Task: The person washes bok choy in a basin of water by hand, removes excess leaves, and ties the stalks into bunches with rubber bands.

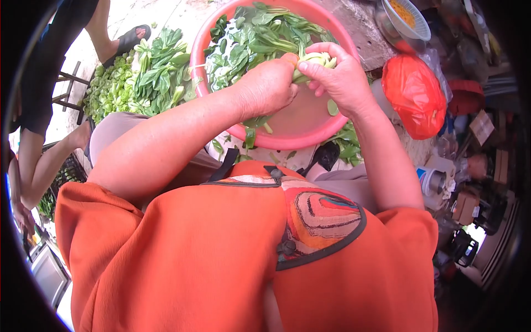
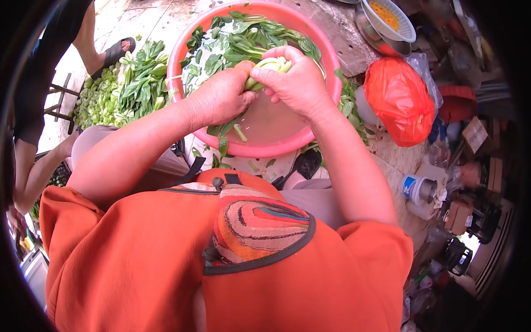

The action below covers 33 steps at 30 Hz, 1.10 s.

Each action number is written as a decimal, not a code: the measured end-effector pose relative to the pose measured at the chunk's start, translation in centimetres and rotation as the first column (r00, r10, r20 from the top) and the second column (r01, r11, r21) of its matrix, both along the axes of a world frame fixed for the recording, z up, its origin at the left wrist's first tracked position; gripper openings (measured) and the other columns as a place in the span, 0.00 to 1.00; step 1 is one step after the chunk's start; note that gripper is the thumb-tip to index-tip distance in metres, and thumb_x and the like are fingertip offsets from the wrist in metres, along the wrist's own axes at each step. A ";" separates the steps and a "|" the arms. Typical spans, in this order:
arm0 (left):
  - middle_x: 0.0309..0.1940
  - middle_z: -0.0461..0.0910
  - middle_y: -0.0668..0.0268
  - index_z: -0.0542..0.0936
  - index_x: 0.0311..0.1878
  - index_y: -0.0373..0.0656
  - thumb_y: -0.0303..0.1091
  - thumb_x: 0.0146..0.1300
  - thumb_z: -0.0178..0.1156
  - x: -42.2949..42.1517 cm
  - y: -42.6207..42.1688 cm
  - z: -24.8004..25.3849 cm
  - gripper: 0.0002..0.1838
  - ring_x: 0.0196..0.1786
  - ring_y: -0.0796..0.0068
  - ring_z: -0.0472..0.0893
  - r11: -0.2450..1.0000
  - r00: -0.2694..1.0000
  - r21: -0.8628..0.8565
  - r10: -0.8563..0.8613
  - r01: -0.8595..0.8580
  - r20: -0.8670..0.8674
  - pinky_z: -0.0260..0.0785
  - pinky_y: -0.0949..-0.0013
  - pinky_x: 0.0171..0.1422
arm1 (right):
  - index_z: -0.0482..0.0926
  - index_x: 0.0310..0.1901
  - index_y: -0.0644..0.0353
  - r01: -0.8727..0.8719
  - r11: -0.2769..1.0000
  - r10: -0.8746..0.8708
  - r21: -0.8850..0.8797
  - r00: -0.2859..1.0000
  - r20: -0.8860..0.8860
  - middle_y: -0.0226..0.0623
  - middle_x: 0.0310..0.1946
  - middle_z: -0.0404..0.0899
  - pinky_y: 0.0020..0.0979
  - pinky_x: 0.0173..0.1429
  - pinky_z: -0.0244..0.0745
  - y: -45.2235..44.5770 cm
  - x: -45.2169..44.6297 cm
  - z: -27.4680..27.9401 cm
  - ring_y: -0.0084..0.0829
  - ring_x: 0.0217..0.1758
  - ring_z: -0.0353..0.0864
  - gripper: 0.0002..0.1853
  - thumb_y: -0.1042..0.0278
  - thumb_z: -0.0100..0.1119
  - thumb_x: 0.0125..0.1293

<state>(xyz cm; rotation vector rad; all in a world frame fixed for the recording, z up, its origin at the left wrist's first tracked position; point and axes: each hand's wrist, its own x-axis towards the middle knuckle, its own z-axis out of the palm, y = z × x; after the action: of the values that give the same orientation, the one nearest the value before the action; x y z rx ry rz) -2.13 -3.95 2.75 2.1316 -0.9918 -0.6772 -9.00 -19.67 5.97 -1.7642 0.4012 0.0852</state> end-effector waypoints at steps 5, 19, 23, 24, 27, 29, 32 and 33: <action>0.47 0.80 0.66 0.73 0.61 0.38 0.42 0.57 0.68 4.2 1.1 1.2 0.31 0.55 0.74 0.76 0.984 0.782 -0.175 -0.135 0.034 -0.608 0.63 0.68 0.64 | 0.75 0.48 0.58 -0.186 0.982 0.185 -0.019 0.982 -0.044 0.29 0.32 0.80 0.20 0.29 0.73 -2.5 -0.2 1.4 0.17 0.28 0.77 0.19 0.67 0.69 0.57; 0.29 0.75 0.68 0.73 0.43 0.40 0.33 0.57 0.62 1.3 0.2 0.2 0.13 0.28 0.80 0.76 0.977 0.694 -0.213 -0.168 0.021 -0.700 0.71 0.76 0.35 | 0.75 0.55 0.57 -0.330 0.941 0.319 0.080 0.940 0.123 0.30 0.40 0.78 0.20 0.38 0.75 -2.8 0.5 2.1 0.18 0.37 0.77 0.21 0.70 0.68 0.59; 0.21 0.70 0.70 0.71 0.38 0.40 0.32 0.58 0.54 2.4 0.4 0.1 0.07 0.21 0.80 0.70 0.965 0.715 -0.220 -0.055 -0.140 -0.697 0.63 0.75 0.27 | 0.72 0.61 0.58 -0.133 0.971 0.114 0.196 0.988 0.102 0.33 0.44 0.78 0.22 0.38 0.77 -5.8 1.7 0.6 0.22 0.37 0.81 0.25 0.64 0.65 0.63; 0.20 0.68 0.72 0.71 0.36 0.42 0.32 0.58 0.54 2.5 0.5 0.2 0.06 0.20 0.81 0.67 0.942 0.647 -0.215 0.001 -0.256 -0.762 0.63 0.75 0.27 | 0.71 0.61 0.58 -0.010 0.976 -0.005 0.217 0.998 0.069 0.34 0.45 0.79 0.22 0.38 0.78 -7.2 2.0 0.3 0.23 0.38 0.81 0.25 0.63 0.64 0.64; 0.19 0.63 0.75 0.71 0.35 0.45 0.31 0.57 0.54 3.9 1.1 0.2 0.04 0.19 0.83 0.62 0.905 0.571 -0.186 0.073 -0.382 -0.818 0.60 0.75 0.27 | 0.75 0.54 0.61 0.246 0.965 -0.235 0.096 0.966 -0.108 0.33 0.41 0.79 0.22 0.36 0.77 -11.8 1.9 -4.0 0.22 0.36 0.81 0.20 0.61 0.63 0.64; 0.19 0.64 0.75 0.71 0.35 0.45 0.30 0.58 0.56 4.4 1.6 0.2 0.04 0.19 0.83 0.63 0.880 0.537 -0.156 0.125 -0.448 -0.834 0.61 0.75 0.26 | 0.77 0.52 0.61 0.240 0.970 -0.243 -0.042 0.931 -0.272 0.33 0.39 0.80 0.23 0.34 0.76 -12.9 1.2 -8.0 0.23 0.34 0.81 0.18 0.63 0.63 0.63; 0.19 0.65 0.75 0.71 0.36 0.44 0.33 0.58 0.62 4.8 1.8 0.4 0.08 0.18 0.83 0.64 0.880 0.603 -0.137 0.191 -0.454 -0.775 0.62 0.75 0.26 | 0.75 0.53 0.60 0.231 0.961 -0.275 -0.152 0.846 -0.458 0.34 0.39 0.81 0.26 0.32 0.77 -12.3 0.0 -14.4 0.26 0.33 0.81 0.19 0.67 0.63 0.61; 0.19 0.66 0.75 0.72 0.36 0.43 0.35 0.59 0.65 4.9 1.8 0.4 0.11 0.18 0.84 0.65 0.891 0.663 -0.128 0.223 -0.437 -0.714 0.63 0.75 0.25 | 0.73 0.57 0.60 0.233 0.955 -0.294 -0.181 0.814 -0.501 0.35 0.40 0.81 0.27 0.32 0.78 -11.8 -0.1 -16.1 0.26 0.34 0.81 0.22 0.67 0.64 0.61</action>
<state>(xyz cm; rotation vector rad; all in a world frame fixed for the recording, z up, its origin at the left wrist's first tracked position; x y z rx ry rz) 2.72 -2.19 3.19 1.5265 -0.2445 -0.9619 -9.13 -31.51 -10.18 -1.7611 1.0669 0.3579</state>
